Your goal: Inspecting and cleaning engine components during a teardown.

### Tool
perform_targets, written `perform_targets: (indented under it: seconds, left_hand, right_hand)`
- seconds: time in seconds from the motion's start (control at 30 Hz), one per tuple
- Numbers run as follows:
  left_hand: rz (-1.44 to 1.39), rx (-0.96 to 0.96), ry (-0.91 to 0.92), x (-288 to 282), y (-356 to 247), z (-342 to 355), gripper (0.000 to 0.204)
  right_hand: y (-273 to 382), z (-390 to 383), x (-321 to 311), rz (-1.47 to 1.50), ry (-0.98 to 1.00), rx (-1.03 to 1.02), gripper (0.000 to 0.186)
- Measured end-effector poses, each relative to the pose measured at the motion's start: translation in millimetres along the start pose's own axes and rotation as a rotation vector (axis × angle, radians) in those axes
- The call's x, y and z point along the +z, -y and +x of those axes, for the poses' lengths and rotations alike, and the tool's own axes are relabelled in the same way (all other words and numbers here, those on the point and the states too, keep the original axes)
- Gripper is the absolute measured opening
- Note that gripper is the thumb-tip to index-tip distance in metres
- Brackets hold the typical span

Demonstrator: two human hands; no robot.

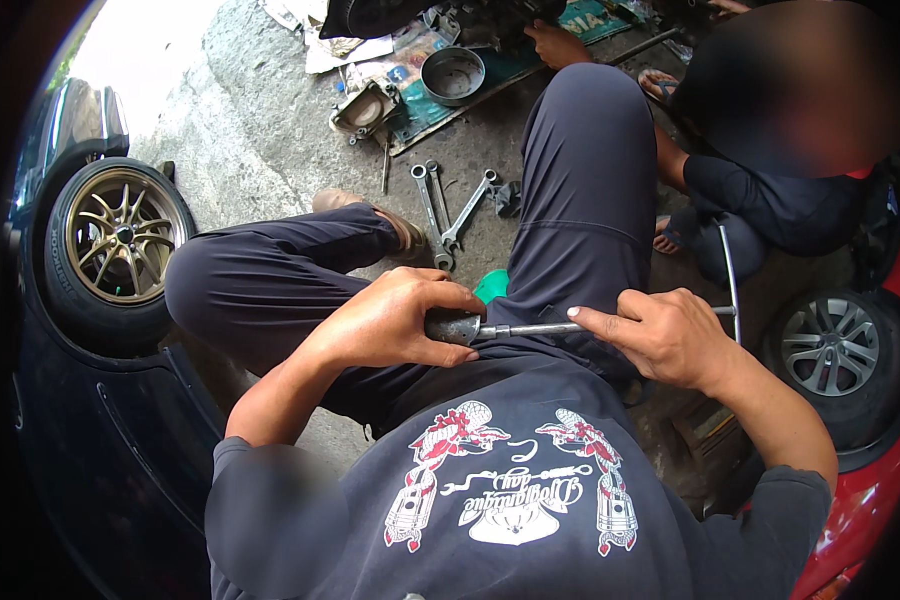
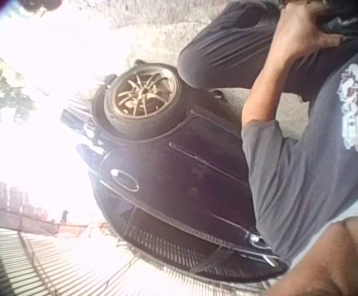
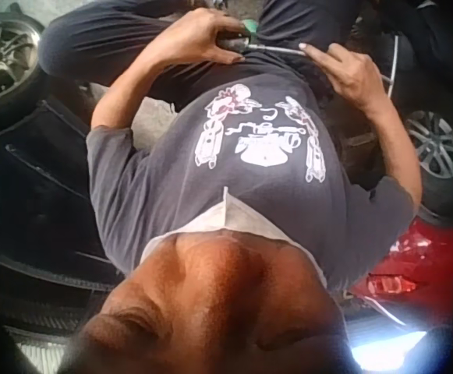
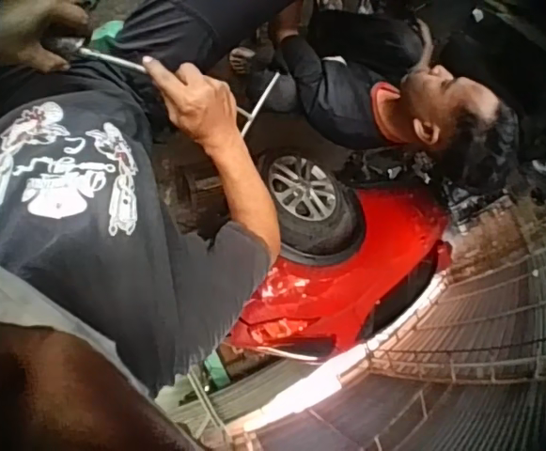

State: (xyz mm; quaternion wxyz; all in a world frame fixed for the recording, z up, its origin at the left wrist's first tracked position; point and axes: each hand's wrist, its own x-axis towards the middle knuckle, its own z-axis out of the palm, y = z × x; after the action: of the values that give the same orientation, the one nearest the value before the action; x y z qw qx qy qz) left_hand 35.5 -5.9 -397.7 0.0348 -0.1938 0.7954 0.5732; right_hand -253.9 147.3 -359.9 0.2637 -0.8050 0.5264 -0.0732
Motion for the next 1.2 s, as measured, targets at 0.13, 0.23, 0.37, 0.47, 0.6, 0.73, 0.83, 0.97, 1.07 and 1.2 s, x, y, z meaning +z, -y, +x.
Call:
perform_targets:
  seconds: [0.13,0.23,0.37,0.47,0.6,0.73,0.83,0.97,1.07,1.2]
  left_hand:
    - [0.000,-0.040,0.014,4.8,4.7,1.6,0.046]
    - [0.005,-0.051,0.002,6.5,6.6,2.7,0.046]
    - [0.005,-0.048,0.008,7.6,8.1,3.6,0.046]
    - [0.008,-0.076,0.026,13.3,9.5,4.7,0.046]
    - [0.008,-0.122,0.039,23.9,15.0,4.9,0.046]
    - [0.023,-0.139,0.026,30.7,21.4,6.2,0.046]
    - [0.041,-0.130,0.023,34.3,20.9,10.0,0.046]
    - [0.165,-0.222,0.006,35.2,14.0,18.0,0.047]
    - [0.213,-0.220,0.056,33.9,5.0,21.2,0.039]
    - [0.261,-0.188,0.067,31.9,-3.4,18.7,0.037]
  right_hand:
    - [-2.3,-1.7,8.9,-0.004,0.019,0.007,0.035]
    - [-4.0,-1.3,11.7,0.014,0.018,0.009,0.035]
    - [-6.5,-1.4,17.0,0.018,0.034,0.012,0.037]
    - [-7.9,-2.0,26.5,0.000,0.059,0.013,0.038]
    - [-11.0,0.5,45.7,0.048,0.050,-0.001,0.040]
    - [-15.5,6.7,61.3,0.026,0.032,-0.037,0.044]
    - [-14.1,8.8,65.3,-0.011,0.028,-0.045,0.046]
    - [-7.9,6.3,62.3,-0.016,0.094,0.073,0.053]
    - [-2.8,1.8,56.4,0.162,0.045,0.148,0.033]
    - [1.7,1.8,55.2,0.262,-0.062,0.122,0.015]
